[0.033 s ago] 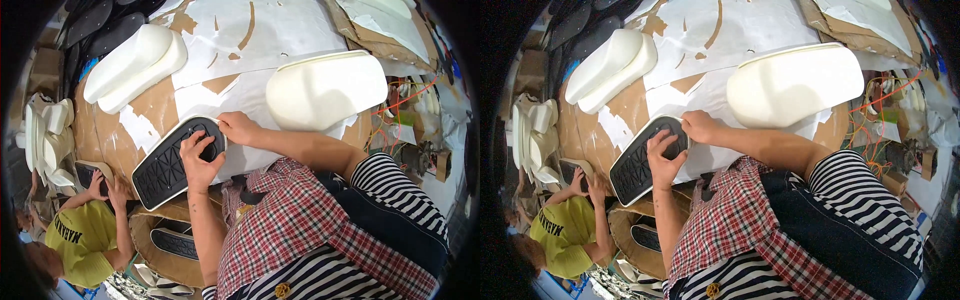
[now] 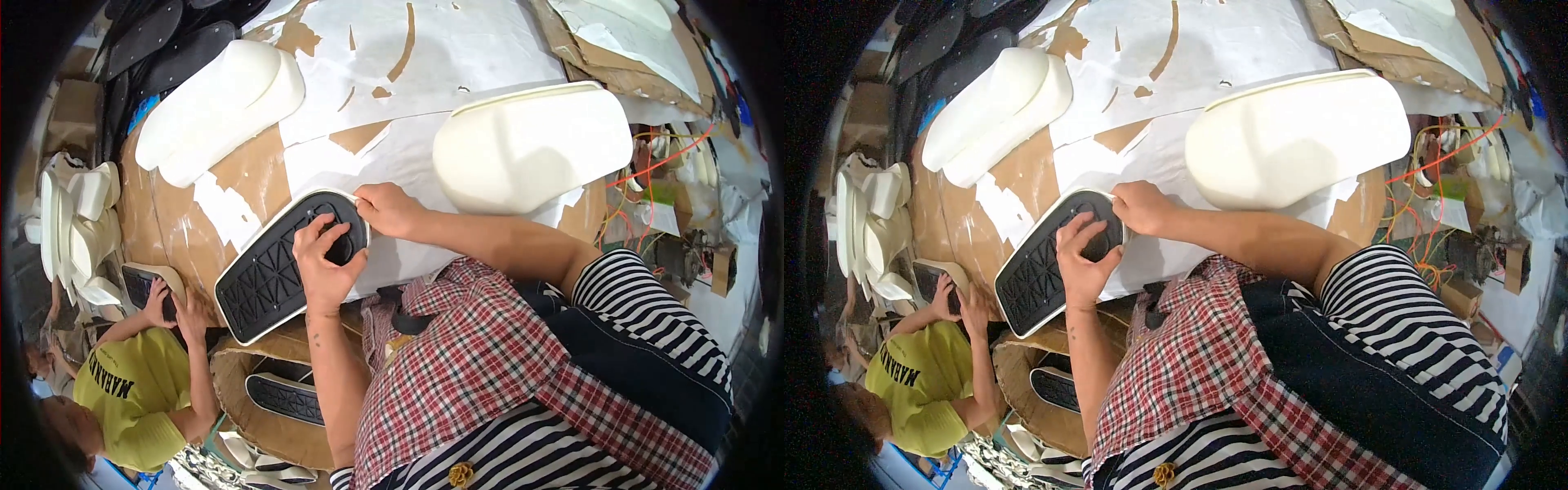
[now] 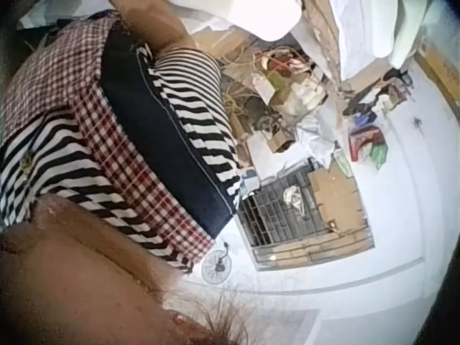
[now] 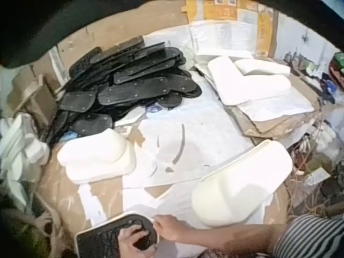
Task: Assembling shoe components and soles by hand at a workbench.
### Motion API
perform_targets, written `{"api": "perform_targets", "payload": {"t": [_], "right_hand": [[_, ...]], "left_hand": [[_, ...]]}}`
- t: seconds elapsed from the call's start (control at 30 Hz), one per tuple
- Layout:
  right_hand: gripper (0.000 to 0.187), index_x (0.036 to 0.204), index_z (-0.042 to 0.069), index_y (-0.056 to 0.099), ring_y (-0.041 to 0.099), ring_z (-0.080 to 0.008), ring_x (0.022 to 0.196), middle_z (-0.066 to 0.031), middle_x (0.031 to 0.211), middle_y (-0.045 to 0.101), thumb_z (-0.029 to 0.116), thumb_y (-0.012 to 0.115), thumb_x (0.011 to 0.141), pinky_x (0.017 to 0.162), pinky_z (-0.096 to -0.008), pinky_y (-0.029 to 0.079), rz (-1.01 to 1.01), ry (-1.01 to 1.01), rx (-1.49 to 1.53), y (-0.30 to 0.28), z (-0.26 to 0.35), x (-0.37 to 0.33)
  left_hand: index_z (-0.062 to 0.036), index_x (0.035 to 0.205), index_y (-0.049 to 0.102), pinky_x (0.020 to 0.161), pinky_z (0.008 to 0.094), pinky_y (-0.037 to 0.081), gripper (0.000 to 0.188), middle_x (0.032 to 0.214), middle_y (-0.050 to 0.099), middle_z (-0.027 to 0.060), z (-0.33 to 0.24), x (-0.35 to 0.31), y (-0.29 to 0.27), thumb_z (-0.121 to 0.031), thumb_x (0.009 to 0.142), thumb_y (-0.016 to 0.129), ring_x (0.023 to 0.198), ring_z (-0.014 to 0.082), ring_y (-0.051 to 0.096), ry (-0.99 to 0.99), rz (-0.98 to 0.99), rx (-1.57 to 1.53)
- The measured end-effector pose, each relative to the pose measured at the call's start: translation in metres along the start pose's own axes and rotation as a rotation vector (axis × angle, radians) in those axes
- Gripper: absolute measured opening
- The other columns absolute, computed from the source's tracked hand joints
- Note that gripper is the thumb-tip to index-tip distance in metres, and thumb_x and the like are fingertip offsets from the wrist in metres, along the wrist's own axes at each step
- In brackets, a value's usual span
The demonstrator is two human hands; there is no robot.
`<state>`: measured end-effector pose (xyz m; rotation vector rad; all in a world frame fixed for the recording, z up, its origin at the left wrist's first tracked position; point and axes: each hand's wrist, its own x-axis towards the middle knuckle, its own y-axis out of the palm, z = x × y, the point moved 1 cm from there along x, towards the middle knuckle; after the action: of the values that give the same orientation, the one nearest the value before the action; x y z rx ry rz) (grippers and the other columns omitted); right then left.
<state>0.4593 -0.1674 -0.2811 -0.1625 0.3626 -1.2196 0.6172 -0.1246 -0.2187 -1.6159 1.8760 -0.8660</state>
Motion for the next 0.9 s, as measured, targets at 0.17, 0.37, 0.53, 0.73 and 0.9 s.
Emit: {"api": "perform_targets", "payload": {"t": [0.17,0.37,0.53,0.73,0.9], "right_hand": [[0.021,0.086,-0.001,0.059,0.058,-0.0428,0.080,-0.0240,0.082,0.061,0.016,0.048,0.083,0.073,-0.0487,0.045,-0.002,-0.030,0.001,-0.001,0.004,-0.002],[0.021,0.090,0.000,0.059,0.058,-0.0431,0.083,-0.0246,0.086,0.061,0.018,0.047,0.085,0.074,-0.0489,0.045,0.081,-0.027,0.021,-0.006,0.005,-0.002],[0.027,0.108,-0.001,0.055,0.063,-0.0293,0.061,-0.0192,0.073,0.062,0.012,0.043,0.088,0.059,-0.0396,0.050,0.123,-0.054,0.002,-0.005,-0.001,-0.003],[0.027,0.099,-0.001,0.056,0.061,-0.0327,0.057,-0.0233,0.079,0.061,0.019,0.042,0.090,0.062,-0.0432,0.049,0.211,0.161,0.159,-0.004,0.002,-0.006],[0.033,0.109,-0.003,0.054,0.062,-0.0344,0.062,-0.0225,0.082,0.062,0.021,0.041,0.091,0.064,-0.0434,0.048,0.230,0.216,0.194,-0.004,0.004,-0.014]], "left_hand": [[-0.0068,0.092,0.070,0.092,0.0387,0.040,0.044,0.113,0.059,0.0106,0.005,-0.001,0.001,-0.013,0.049,0.077,0.102,0.0291,0.051,-0.021,0.024,-0.010],[-0.0069,0.096,0.069,0.093,0.0378,0.041,0.047,0.118,0.058,0.0115,0.003,0.002,0.000,-0.013,0.050,0.077,0.104,0.0290,0.051,-0.004,0.037,0.038],[-0.0056,0.096,0.069,0.095,0.0370,0.037,0.038,0.116,0.059,0.0103,0.013,0.005,-0.004,-0.012,0.059,0.074,0.104,0.0282,0.051,-0.029,0.059,-0.140],[-0.0085,0.105,0.064,0.090,0.0382,0.038,0.039,0.104,0.058,0.0105,0.020,0.011,0.006,-0.013,0.067,0.073,0.101,0.0297,0.049,0.064,-0.081,-0.035],[-0.0123,0.112,0.061,0.090,0.0417,0.034,0.043,0.101,0.048,0.0096,0.030,0.006,0.018,-0.021,0.071,0.072,0.101,0.0296,0.044,0.079,-0.116,0.153]]}}
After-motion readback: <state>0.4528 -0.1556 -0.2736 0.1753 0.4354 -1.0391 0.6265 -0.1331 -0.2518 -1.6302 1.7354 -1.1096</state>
